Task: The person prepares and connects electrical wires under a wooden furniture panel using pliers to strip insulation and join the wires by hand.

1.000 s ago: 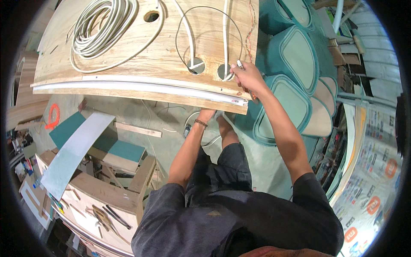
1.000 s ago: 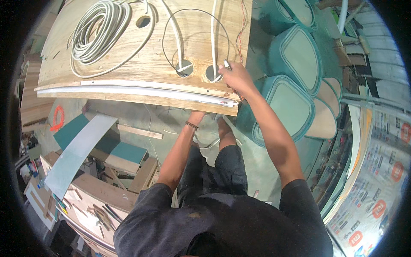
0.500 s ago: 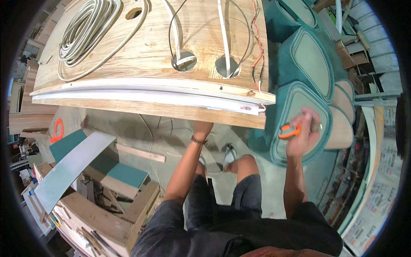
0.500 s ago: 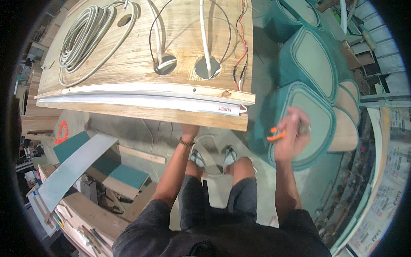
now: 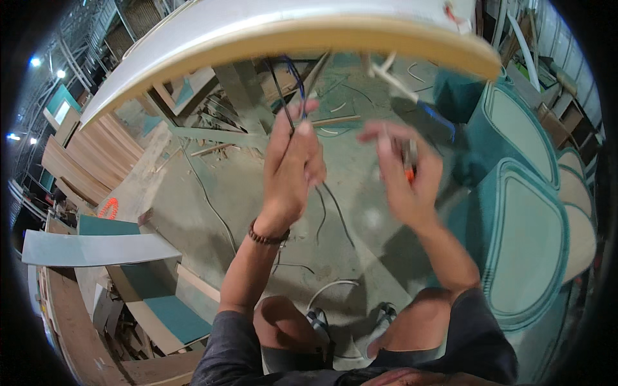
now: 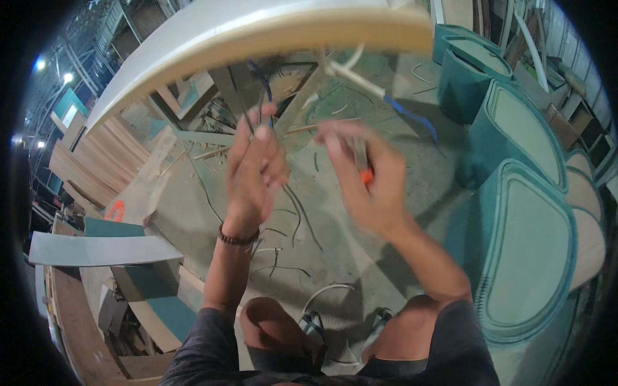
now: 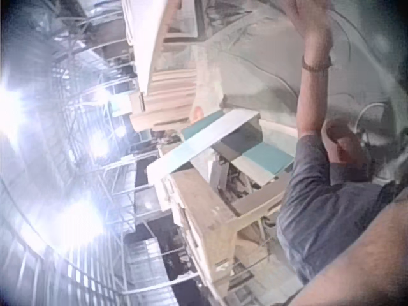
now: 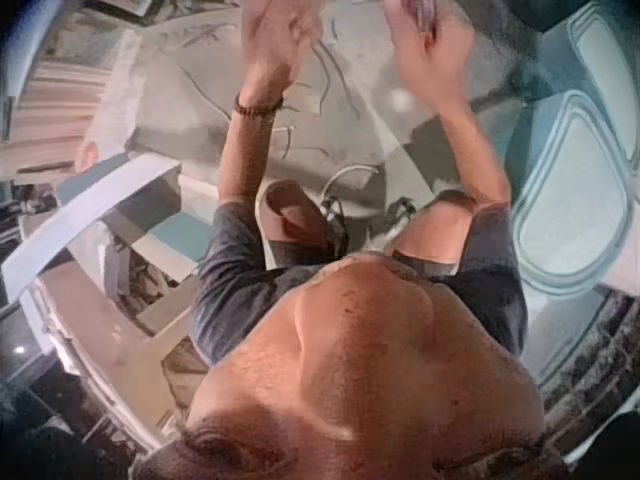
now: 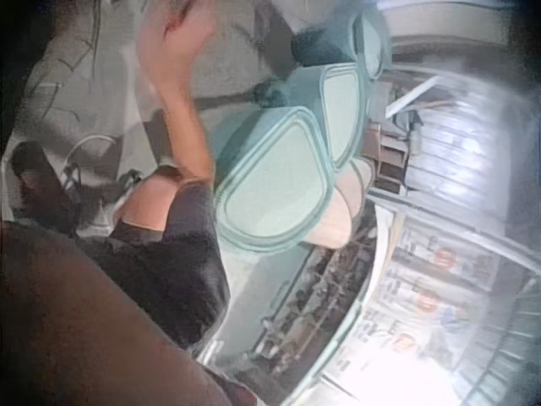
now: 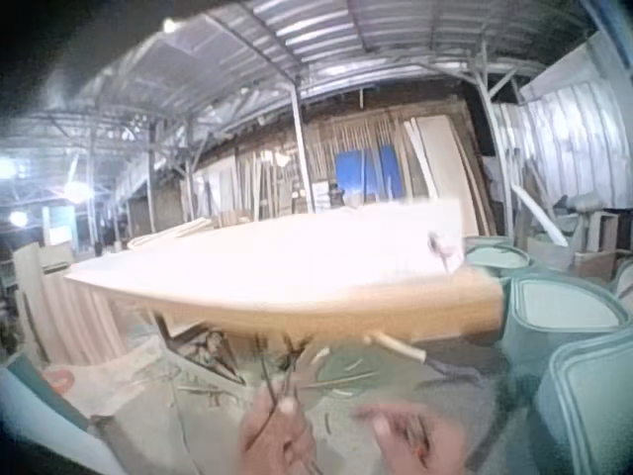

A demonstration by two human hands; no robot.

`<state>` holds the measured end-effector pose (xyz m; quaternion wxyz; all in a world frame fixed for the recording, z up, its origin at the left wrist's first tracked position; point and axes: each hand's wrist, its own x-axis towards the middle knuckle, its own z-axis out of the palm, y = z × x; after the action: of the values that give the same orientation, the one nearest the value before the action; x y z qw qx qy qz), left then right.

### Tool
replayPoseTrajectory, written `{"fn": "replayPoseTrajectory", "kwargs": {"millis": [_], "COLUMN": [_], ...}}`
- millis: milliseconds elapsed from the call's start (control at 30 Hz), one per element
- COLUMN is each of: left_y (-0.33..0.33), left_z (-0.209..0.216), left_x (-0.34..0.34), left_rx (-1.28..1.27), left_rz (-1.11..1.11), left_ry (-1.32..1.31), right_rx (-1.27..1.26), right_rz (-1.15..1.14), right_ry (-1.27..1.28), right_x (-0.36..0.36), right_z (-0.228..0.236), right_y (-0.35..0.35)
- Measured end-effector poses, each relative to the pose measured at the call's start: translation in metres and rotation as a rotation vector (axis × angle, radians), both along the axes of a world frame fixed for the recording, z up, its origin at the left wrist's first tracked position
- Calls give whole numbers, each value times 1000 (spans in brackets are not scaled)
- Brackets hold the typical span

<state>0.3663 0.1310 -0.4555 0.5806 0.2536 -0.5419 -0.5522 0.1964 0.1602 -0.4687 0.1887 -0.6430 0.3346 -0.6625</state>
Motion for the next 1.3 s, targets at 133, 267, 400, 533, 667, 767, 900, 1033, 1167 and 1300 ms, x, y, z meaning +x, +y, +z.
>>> {"fn": "replayPoseTrajectory", "kwargs": {"millis": [133,267,400,533,667,767,900,1033,1167,1300], "left_y": [-1,-12,-10,-8,8,14,-14,-44,-62,-54], "left_z": [-25,-40,-36,-38,-41,-56,-49,-24,-26,-12], "left_x": [-2,-14,-6,29,41,48,62,91,101,83], "left_rx": [-151,-184,-258,-250,-120,-152,-215,-239,-367,-432], "left_rz": [-21,121,78,133,68,146,300,361,504,418], "left_ry": [137,65,37,-194,-146,-38,23,-59,-296,-380], "right_rx": [53,106,86,22,249,310,322,213,45,111], "right_rz": [34,308,156,80,161,71,29,-48,-241,-485], "right_ry": [-53,-341,-188,345,667,853,1006,911,669,428], "right_x": [33,53,49,32,-6,-27,-48,-59,-85,-117], "right_z": [3,22,25,-34,-114,-168,-211,-241,-282,-292], "right_y": [-32,-31,-33,-13,20,31,14,3,9,45]}}
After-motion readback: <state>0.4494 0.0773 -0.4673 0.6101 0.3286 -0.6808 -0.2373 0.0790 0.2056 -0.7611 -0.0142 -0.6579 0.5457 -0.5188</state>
